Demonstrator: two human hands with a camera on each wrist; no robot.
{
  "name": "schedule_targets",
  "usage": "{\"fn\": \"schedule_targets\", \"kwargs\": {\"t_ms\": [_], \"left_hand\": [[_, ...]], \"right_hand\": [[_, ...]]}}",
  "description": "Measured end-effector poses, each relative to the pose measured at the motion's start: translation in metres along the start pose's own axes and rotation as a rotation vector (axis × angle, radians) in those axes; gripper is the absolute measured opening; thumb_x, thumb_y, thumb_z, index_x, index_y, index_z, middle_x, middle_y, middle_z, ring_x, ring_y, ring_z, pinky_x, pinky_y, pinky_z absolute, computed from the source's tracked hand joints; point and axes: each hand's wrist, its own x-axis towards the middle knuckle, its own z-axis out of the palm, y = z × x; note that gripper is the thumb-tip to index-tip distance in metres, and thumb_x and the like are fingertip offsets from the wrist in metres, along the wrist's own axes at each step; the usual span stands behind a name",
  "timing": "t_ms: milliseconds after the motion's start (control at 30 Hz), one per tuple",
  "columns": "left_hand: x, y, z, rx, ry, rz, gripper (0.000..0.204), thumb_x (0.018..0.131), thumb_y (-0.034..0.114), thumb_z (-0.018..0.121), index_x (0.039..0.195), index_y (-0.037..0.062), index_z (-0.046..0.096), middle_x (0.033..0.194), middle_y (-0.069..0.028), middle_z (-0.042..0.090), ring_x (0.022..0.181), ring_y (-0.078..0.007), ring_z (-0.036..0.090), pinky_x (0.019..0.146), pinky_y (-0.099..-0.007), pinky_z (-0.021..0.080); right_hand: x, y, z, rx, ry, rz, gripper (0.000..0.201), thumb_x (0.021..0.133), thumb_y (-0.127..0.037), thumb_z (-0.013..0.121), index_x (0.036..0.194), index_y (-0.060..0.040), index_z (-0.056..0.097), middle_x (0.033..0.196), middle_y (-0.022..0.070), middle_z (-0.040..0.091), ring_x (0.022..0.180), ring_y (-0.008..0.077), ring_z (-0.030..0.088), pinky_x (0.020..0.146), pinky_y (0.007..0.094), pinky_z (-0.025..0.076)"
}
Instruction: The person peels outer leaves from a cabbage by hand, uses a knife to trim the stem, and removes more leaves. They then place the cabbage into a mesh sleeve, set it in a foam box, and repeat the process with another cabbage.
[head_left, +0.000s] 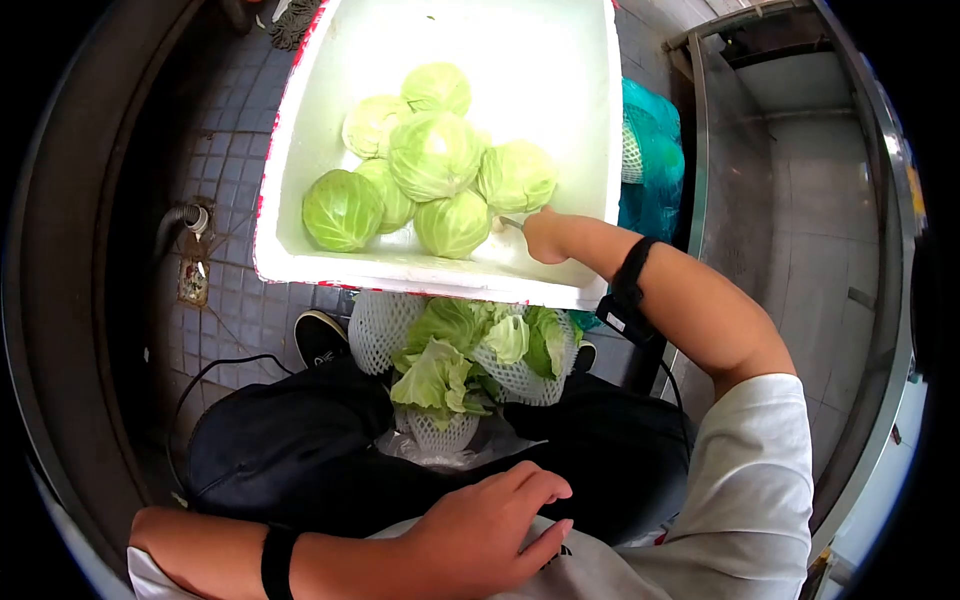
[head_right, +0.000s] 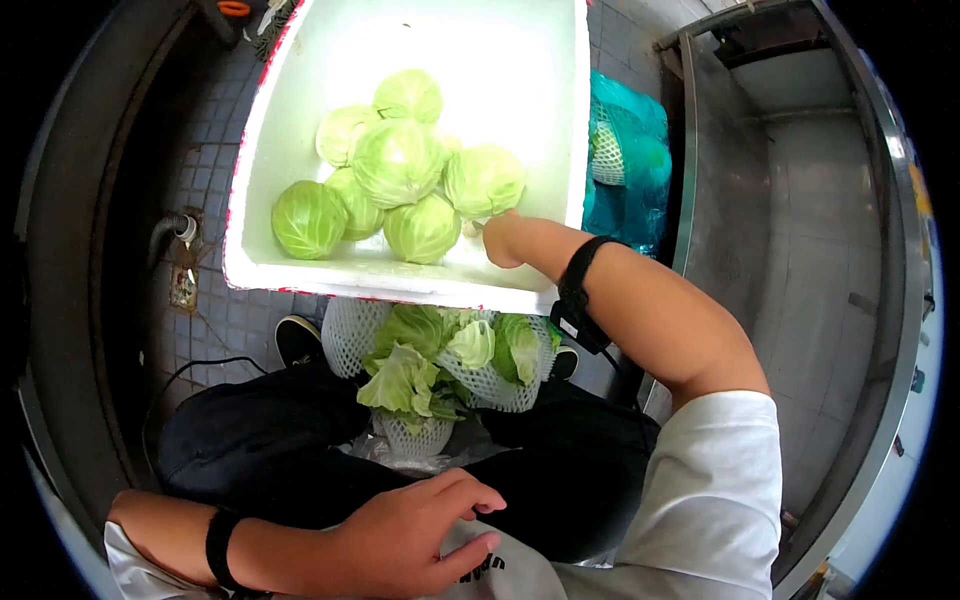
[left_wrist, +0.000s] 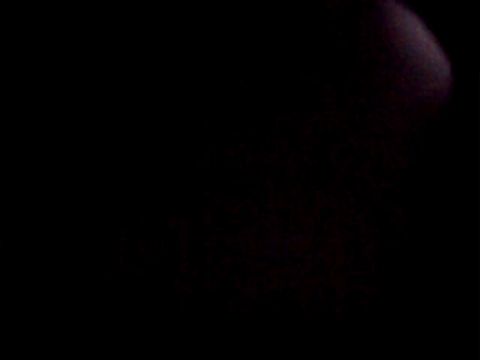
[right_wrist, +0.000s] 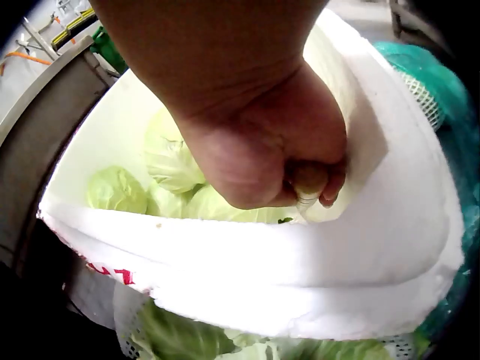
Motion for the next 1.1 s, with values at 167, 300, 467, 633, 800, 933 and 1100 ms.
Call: {"fn": "schedule_targets", "kwargs": {"t_ms": [167,300,467,633,800,933,1100], "left_hand": [[0.001,0.004,0.000,0.004,0.038,0.021,0.030,0.092,0.018,0.070,0.114,0.0027,0.058,0.105,-0.0181,0.060,0.087,-0.0351,0.067,0.075,-0.0415,0.054],[0.000,0.004,0.000,0.000,0.031,0.028,0.030,0.092,0.018,0.070,0.114,0.0027,0.058,0.104,-0.0179,0.060,0.088,-0.0348,0.067,0.075,-0.0416,0.055],[-0.001,0.007,0.000,0.047,0.028,0.035,0.028,0.096,0.022,0.068,0.115,0.0029,0.059,0.106,-0.0158,0.063,0.091,-0.0300,0.068,0.079,-0.0396,0.057],[0.006,-0.007,0.003,0.098,-0.017,0.042,0.037,0.098,0.023,0.067,0.124,0.0015,0.054,0.113,-0.0161,0.062,0.097,-0.0274,0.070,0.072,-0.0361,0.058],[0.006,-0.009,0.006,0.110,0.000,0.059,0.036,0.098,0.023,0.067,0.123,0.0021,0.054,0.111,-0.0157,0.062,0.094,-0.0273,0.071,0.070,-0.0352,0.058],[0.008,-0.009,0.005,0.101,0.020,0.078,0.035,0.097,0.022,0.068,0.123,0.0027,0.054,0.110,-0.0142,0.062,0.093,-0.0232,0.070,0.066,-0.0316,0.057],[0.016,0.003,-0.005,0.047,0.179,0.034,0.022,0.095,0.013,0.069,0.113,0.0040,0.060,0.103,-0.0091,0.063,0.087,-0.0167,0.068,0.064,-0.0283,0.054]], "right_hand": [[0.008,0.002,0.004,0.043,0.038,-0.002,0.020,0.075,-0.004,0.060,0.083,0.0051,0.075,0.088,0.0251,0.071,0.088,0.0402,0.070,0.087,0.0477,0.045],[0.002,-0.001,0.001,-0.077,-0.008,-0.044,0.018,0.074,-0.004,0.062,0.081,0.0021,0.077,0.087,0.0232,0.072,0.087,0.0383,0.070,0.084,0.0478,0.047],[0.004,-0.005,-0.002,-0.175,-0.045,-0.058,0.017,0.073,-0.005,0.064,0.081,-0.0001,0.078,0.088,0.0209,0.073,0.087,0.0360,0.071,0.082,0.0474,0.048],[0.025,-0.011,0.026,0.013,0.197,0.098,0.016,0.069,-0.003,0.065,0.079,0.0021,0.077,0.089,0.0232,0.072,0.085,0.0388,0.070,0.088,0.0455,0.046],[0.000,-0.009,-0.004,-0.035,0.015,0.060,0.018,0.069,-0.002,0.064,0.081,0.0038,0.077,0.089,0.0243,0.072,0.082,0.0399,0.069,0.085,0.0453,0.048],[-0.028,-0.008,-0.017,0.103,0.025,0.166,0.021,0.074,-0.003,0.059,0.084,0.0062,0.076,0.089,0.0257,0.071,0.088,0.0409,0.067,0.084,0.0444,0.052],[-0.104,-0.008,-0.012,0.312,0.259,0.161,0.031,0.082,-0.002,0.050,0.105,0.0028,0.070,0.099,0.0247,0.068,0.107,0.0406,0.058,0.088,0.0455,0.052]]}}
